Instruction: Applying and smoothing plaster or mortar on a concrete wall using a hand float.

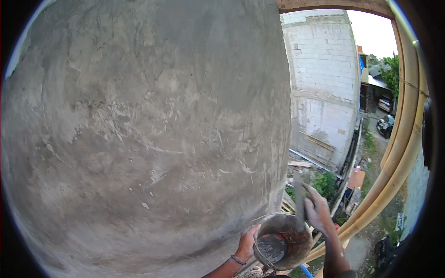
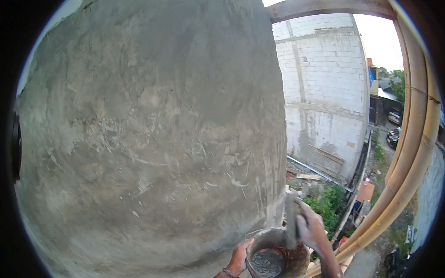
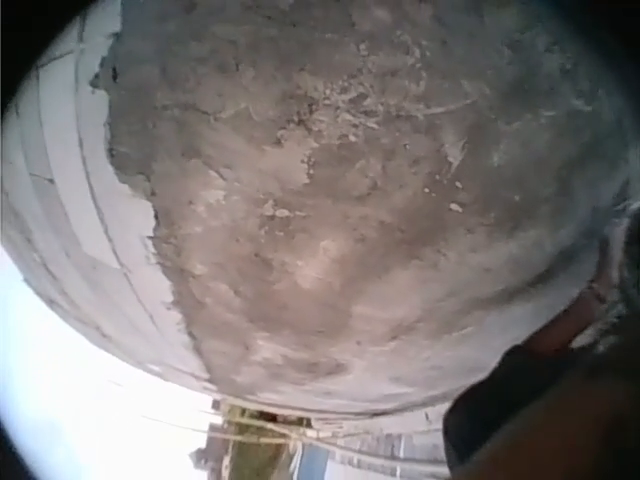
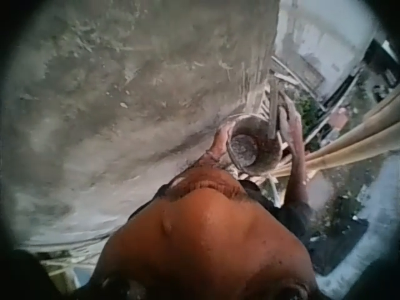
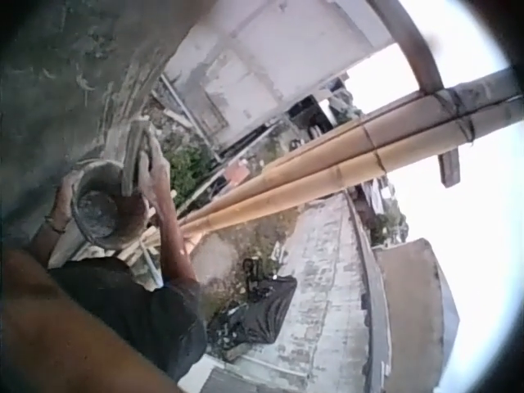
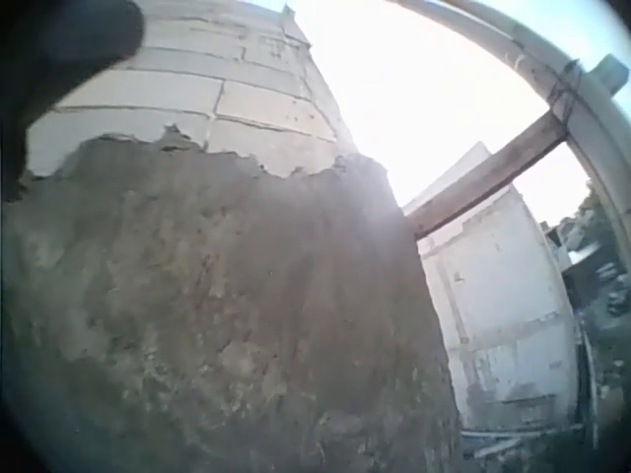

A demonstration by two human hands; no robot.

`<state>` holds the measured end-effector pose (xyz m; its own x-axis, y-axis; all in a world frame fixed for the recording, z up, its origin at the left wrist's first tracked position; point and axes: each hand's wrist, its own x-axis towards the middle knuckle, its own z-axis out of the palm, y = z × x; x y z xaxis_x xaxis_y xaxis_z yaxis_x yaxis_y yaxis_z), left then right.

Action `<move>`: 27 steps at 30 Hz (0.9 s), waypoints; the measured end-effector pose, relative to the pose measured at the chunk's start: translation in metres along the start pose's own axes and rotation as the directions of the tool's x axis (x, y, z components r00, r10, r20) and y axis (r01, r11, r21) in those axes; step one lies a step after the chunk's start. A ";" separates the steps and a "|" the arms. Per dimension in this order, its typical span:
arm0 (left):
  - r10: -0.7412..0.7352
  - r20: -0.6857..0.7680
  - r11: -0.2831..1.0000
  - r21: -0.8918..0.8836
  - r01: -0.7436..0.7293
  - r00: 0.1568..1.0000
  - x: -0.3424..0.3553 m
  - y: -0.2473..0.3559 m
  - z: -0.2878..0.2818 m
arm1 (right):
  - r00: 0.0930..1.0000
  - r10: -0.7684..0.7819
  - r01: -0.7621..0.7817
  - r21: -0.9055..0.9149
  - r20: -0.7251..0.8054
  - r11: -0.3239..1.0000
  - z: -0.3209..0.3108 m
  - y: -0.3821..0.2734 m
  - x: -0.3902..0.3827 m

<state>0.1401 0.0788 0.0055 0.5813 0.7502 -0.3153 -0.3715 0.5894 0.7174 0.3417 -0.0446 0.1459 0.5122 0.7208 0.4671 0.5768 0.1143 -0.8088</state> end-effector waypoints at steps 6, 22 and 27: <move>-0.050 0.041 0.990 0.132 0.044 0.998 0.004 0.010 0.014 | 0.958 0.277 -0.283 0.088 0.079 0.955 -0.036 0.055 -0.087; -0.027 0.410 0.894 0.418 -0.162 0.912 0.006 0.068 0.093 | 0.838 -0.016 0.297 -0.432 0.545 0.852 0.029 0.081 -0.060; -0.036 0.385 0.846 0.504 -0.177 0.922 -0.010 0.063 0.086 | 0.785 -0.201 0.536 -0.480 0.585 0.695 0.078 0.090 -0.066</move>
<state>0.1734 0.0832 0.1077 0.8282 0.5550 -0.0778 -0.0522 0.2146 0.9753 0.3103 -0.0287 0.0148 -0.0865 0.9433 0.3205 0.9805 0.1376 -0.1405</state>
